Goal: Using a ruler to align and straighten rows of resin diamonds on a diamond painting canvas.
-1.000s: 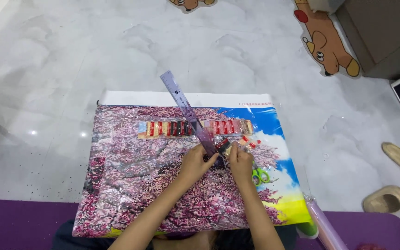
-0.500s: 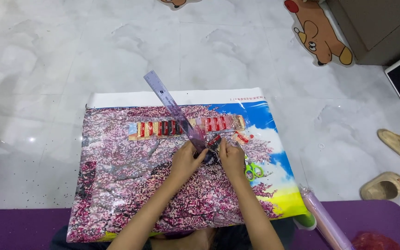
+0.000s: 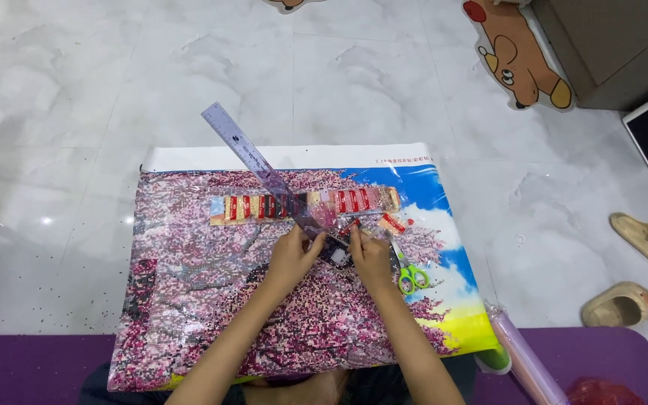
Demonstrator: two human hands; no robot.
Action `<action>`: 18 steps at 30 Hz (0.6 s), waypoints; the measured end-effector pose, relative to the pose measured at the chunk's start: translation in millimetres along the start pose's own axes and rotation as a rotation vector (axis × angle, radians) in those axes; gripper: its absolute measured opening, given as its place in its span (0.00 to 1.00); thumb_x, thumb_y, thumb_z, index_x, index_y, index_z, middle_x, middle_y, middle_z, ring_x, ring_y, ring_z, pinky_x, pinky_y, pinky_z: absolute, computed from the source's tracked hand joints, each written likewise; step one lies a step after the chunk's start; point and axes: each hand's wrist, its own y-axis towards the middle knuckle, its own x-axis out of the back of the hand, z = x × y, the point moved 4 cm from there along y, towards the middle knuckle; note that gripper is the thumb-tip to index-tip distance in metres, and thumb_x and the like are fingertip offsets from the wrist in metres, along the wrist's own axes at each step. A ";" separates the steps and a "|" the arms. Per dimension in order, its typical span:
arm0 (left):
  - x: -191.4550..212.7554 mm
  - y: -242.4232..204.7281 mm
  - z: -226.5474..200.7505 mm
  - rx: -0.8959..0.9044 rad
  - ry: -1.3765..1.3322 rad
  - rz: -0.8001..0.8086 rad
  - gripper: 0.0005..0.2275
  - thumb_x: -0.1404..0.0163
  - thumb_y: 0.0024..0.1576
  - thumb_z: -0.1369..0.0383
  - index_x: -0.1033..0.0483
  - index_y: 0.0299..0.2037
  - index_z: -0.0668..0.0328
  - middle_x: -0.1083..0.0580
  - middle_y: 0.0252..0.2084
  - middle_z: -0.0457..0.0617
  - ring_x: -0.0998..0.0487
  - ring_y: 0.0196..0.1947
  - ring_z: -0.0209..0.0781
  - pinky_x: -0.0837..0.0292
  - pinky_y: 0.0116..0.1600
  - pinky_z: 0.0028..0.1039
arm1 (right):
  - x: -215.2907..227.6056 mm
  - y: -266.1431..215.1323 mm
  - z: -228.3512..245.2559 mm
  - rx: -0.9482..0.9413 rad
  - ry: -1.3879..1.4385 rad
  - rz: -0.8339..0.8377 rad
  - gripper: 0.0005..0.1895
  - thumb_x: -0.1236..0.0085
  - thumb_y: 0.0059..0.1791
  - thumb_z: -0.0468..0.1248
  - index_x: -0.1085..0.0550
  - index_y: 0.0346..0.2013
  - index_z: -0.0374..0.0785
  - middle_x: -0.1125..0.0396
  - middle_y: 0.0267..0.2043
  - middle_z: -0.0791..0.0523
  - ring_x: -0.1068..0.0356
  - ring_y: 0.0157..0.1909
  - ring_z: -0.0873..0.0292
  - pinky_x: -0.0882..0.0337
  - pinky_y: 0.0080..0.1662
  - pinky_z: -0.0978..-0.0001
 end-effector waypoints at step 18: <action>95.0 -15.9 3.6 0.022 -0.030 -0.247 0.05 0.52 0.59 0.68 0.32 0.33 0.60 0.26 0.17 0.53 0.25 0.17 0.47 0.33 0.25 0.29 | 0.5 -3.4 -10.9 -0.203 0.210 -0.133 0.26 0.57 0.55 0.38 0.27 0.12 0.38 0.37 0.07 0.55 0.38 0.12 0.59 0.37 0.23 0.70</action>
